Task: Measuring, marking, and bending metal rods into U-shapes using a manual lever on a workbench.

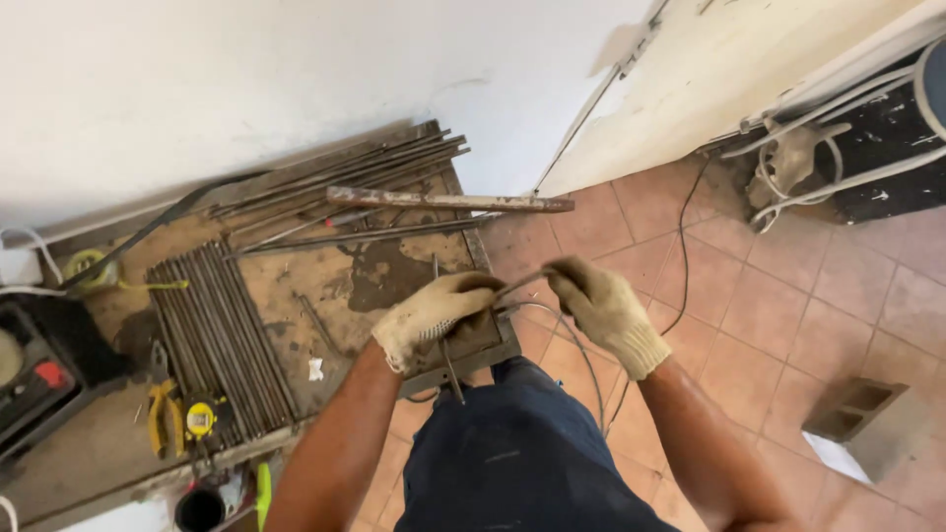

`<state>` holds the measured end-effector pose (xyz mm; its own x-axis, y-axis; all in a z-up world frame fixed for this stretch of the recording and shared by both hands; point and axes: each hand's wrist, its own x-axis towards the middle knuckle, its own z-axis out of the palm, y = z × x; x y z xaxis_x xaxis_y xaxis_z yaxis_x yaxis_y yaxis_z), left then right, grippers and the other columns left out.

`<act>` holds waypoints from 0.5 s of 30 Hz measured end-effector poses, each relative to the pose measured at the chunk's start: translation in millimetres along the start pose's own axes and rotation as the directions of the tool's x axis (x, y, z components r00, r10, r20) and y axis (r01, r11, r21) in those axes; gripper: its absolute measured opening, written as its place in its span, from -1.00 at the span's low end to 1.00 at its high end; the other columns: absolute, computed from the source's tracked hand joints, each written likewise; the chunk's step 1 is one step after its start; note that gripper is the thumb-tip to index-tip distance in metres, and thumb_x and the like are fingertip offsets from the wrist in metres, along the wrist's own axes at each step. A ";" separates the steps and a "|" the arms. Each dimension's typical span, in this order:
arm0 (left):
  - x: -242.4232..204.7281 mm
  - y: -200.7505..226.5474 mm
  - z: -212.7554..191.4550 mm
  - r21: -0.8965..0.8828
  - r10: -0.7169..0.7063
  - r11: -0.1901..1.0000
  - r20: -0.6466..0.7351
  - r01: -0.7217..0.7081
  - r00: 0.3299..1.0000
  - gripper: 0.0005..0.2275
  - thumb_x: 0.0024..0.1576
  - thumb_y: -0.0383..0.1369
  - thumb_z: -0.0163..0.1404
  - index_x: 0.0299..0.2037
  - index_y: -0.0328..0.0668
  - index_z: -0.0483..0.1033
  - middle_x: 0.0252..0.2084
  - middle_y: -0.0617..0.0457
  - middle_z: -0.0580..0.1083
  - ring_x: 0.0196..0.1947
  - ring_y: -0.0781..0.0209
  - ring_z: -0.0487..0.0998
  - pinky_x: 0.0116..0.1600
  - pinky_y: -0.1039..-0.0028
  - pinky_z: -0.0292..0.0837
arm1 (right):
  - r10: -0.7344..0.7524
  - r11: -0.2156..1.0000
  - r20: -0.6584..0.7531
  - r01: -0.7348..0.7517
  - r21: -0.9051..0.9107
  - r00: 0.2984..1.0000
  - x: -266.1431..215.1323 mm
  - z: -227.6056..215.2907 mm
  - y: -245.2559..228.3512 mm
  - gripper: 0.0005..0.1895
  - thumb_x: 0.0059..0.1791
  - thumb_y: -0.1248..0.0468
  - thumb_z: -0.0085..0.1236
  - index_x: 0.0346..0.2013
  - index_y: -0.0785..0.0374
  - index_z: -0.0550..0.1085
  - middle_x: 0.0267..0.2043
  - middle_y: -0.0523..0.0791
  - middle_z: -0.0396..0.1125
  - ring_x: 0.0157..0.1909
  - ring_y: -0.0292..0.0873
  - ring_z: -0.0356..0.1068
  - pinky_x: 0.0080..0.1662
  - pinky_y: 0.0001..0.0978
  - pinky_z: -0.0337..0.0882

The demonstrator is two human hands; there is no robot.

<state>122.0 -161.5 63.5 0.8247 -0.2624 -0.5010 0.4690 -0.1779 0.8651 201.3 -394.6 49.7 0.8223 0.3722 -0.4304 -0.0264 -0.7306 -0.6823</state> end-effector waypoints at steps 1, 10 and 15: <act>7.4 -21.6 3.2 0.008 -0.035 0.999 -0.073 0.036 0.997 -0.47 0.14 -0.14 0.01 0.25 -0.35 0.45 0.20 -0.38 0.47 0.30 -0.34 0.40 0.36 -0.06 0.25 | 0.068 0.988 0.037 -0.072 0.136 0.997 3.8 10.3 20.9 -0.69 0.05 0.05 0.07 0.05 -0.04 0.56 -0.52 -0.08 0.44 -0.51 -0.18 0.45 -0.42 -0.29 0.49; 1.4 -87.7 22.4 0.478 -0.254 0.750 -0.429 0.456 0.867 -0.63 0.23 0.07 -0.17 0.13 0.29 0.52 0.07 0.11 0.57 0.10 0.04 0.58 0.16 0.17 0.50 | 0.289 0.790 0.249 -0.377 0.483 0.924 8.5 56.1 49.5 -0.58 0.09 0.11 -0.03 0.13 0.33 0.46 -0.63 0.03 0.25 -0.67 -0.16 0.18 -0.64 -0.44 0.12; 6.3 -93.1 27.9 0.602 -0.196 0.669 -0.423 0.436 0.885 -0.62 0.21 0.08 -0.19 -0.12 0.06 0.57 -0.18 0.03 0.62 -0.13 -0.01 0.67 -0.08 0.17 0.60 | 0.258 0.832 0.323 -0.379 0.405 0.910 19.2 53.5 52.1 -0.51 0.08 0.14 -0.05 0.18 0.45 0.39 -0.51 0.19 0.39 -0.57 -0.03 0.41 -0.56 -0.32 0.40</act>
<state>74.7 -173.1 -20.9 0.7715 0.2036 -0.6028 0.4829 -0.8042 0.3465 185.4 -394.9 -25.8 0.5581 0.3356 -0.7589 -0.5644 -0.5169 -0.6437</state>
